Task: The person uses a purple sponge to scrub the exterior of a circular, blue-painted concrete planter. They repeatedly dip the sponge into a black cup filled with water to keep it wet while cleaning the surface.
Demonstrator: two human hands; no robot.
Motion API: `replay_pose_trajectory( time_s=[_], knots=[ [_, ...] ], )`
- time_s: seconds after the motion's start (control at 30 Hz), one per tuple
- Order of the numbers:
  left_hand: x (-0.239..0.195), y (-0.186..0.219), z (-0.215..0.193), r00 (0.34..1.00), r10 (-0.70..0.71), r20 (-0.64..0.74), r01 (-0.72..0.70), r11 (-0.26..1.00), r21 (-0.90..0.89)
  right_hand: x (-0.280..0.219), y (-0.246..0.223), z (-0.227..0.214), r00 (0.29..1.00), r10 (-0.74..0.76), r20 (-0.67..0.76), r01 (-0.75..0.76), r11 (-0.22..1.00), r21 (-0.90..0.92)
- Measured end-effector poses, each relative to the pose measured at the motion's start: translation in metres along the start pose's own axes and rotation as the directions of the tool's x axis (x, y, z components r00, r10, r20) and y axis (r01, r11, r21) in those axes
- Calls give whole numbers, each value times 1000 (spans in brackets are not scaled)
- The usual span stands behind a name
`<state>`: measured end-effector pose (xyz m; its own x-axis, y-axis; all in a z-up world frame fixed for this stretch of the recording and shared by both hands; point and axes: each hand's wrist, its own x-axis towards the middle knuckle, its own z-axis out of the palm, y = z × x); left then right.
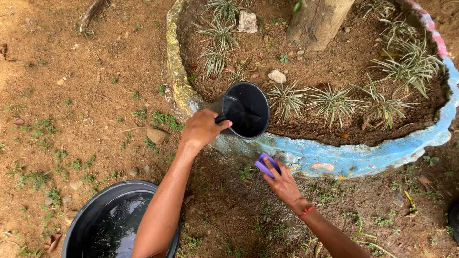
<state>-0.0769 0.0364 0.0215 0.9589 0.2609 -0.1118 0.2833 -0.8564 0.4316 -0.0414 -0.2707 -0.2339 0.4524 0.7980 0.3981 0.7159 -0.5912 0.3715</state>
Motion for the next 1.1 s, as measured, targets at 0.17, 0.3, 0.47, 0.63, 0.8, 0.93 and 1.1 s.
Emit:
replay_pose_trajectory(
  time_s=[0.17,0.3,0.47,0.63,0.8,0.93,1.1],
  knots=[
    [-1,10,4,999,46,-25,-45,998,43,-23,32,3,974,222,-48,-206,952,226],
    [-4,18,4,1000,24,-2,-24,997,70,-16,5,-1,974,219,-51,-202,952,229],
    [-4,21,5,999,30,-24,-29,999,36,-18,10,-8,955,293,-34,-272,920,282],
    [-10,21,4,1000,16,11,-16,999,33,-8,-16,-3,943,310,-117,-266,919,292],
    [-12,27,9,989,127,-81,-116,985,130,-13,9,-21,930,359,-75,-306,872,383],
    [-8,37,17,970,197,-142,-171,969,181,-5,7,-26,943,333,-23,-303,883,359],
    [-2,56,25,959,207,-191,-187,975,118,1,8,-21,948,283,-144,-219,910,351]
  ],
)
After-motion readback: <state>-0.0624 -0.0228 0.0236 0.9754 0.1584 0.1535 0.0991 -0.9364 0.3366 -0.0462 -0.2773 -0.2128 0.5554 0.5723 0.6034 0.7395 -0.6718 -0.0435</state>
